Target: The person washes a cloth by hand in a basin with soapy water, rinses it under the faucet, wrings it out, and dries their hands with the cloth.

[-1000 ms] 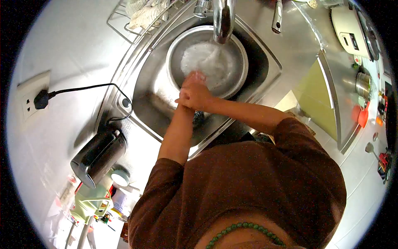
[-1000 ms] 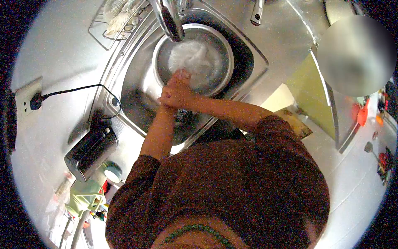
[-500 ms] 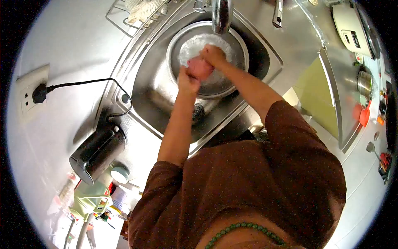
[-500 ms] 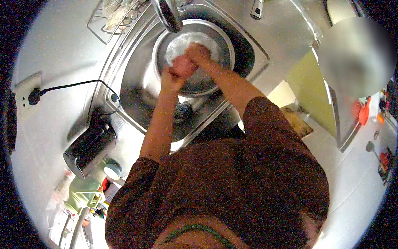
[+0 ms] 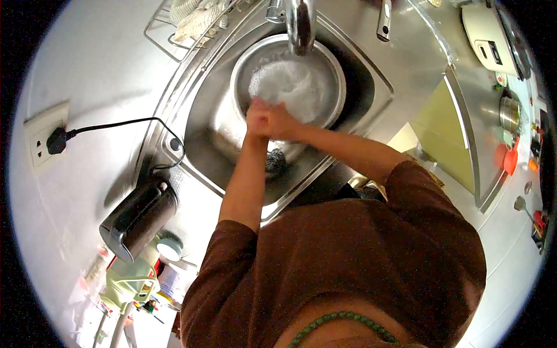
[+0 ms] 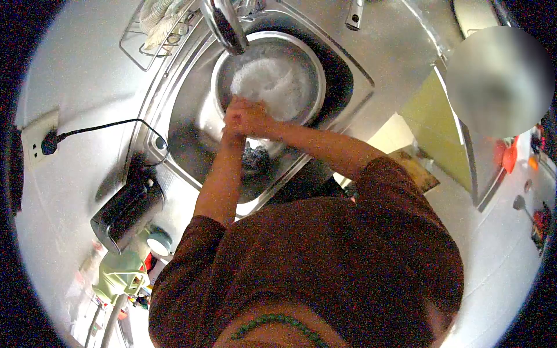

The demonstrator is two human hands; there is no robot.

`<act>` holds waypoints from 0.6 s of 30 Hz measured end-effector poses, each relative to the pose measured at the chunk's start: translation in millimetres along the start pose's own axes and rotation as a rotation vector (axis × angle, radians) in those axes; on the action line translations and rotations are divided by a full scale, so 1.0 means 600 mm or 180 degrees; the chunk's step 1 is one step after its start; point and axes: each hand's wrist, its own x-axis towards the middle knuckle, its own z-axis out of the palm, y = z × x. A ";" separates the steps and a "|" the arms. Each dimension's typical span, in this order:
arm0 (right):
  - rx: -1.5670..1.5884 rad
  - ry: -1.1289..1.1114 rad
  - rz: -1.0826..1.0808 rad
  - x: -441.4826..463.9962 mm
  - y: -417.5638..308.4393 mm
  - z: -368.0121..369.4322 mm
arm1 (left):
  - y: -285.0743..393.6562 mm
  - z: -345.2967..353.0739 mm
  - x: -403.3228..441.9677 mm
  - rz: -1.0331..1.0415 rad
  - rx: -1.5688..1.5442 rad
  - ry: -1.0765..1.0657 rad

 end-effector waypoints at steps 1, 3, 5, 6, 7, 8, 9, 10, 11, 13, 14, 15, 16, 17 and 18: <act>-0.0328 -0.0007 -0.0090 -0.010 -0.024 0.003 | -0.003 0.006 -0.017 0.0078 0.0160 0.0024; -0.0672 0.0005 -0.0009 -0.018 -0.037 0.011 | -0.016 0.020 -0.029 0.0218 0.0404 -0.0062; -0.0884 0.0106 0.0178 -0.013 -0.032 0.016 | -0.024 -0.005 -0.012 0.0145 0.0192 -0.0762; -0.0978 0.0149 0.0259 -0.006 -0.020 0.014 | -0.026 -0.015 -0.001 0.0007 0.0046 -0.0899; -0.1098 0.0176 0.0294 0.002 -0.007 0.015 | -0.028 -0.025 0.009 -0.0137 -0.0094 -0.1029; -0.1241 0.0210 0.0321 0.014 0.015 0.011 | -0.033 -0.027 0.016 -0.0304 -0.0127 -0.0729; -0.1410 0.0255 0.0331 0.025 0.039 0.006 | -0.039 -0.027 0.024 -0.0464 -0.0161 -0.0428; -0.1681 0.0311 0.0293 0.035 0.074 -0.003 | -0.047 -0.030 0.023 -0.0630 -0.0201 -0.0102; -0.1817 0.0357 0.0422 0.046 0.116 -0.022 | -0.049 -0.017 0.027 -0.0542 -0.0093 0.0209; -0.1255 0.0347 0.1297 0.051 0.139 -0.084 | -0.041 0.044 0.037 -0.0138 0.0280 0.0819; -0.1385 0.0311 0.1415 0.049 0.146 -0.100 | -0.029 0.086 0.034 0.0185 0.0527 0.1125; -0.1533 0.0264 0.1510 0.053 0.155 -0.115 | 0.003 0.102 0.020 0.0147 0.0715 0.1042; -0.1692 0.0235 0.1605 0.057 0.163 -0.129 | 0.026 0.074 0.029 0.0328 0.0587 0.0678; -0.2048 0.0402 0.1344 0.050 0.170 -0.133 | 0.051 0.069 0.020 0.0075 0.0789 0.0712; -0.2400 0.0572 0.1082 0.043 0.179 -0.135 | 0.069 0.064 0.010 -0.0184 0.0992 0.0742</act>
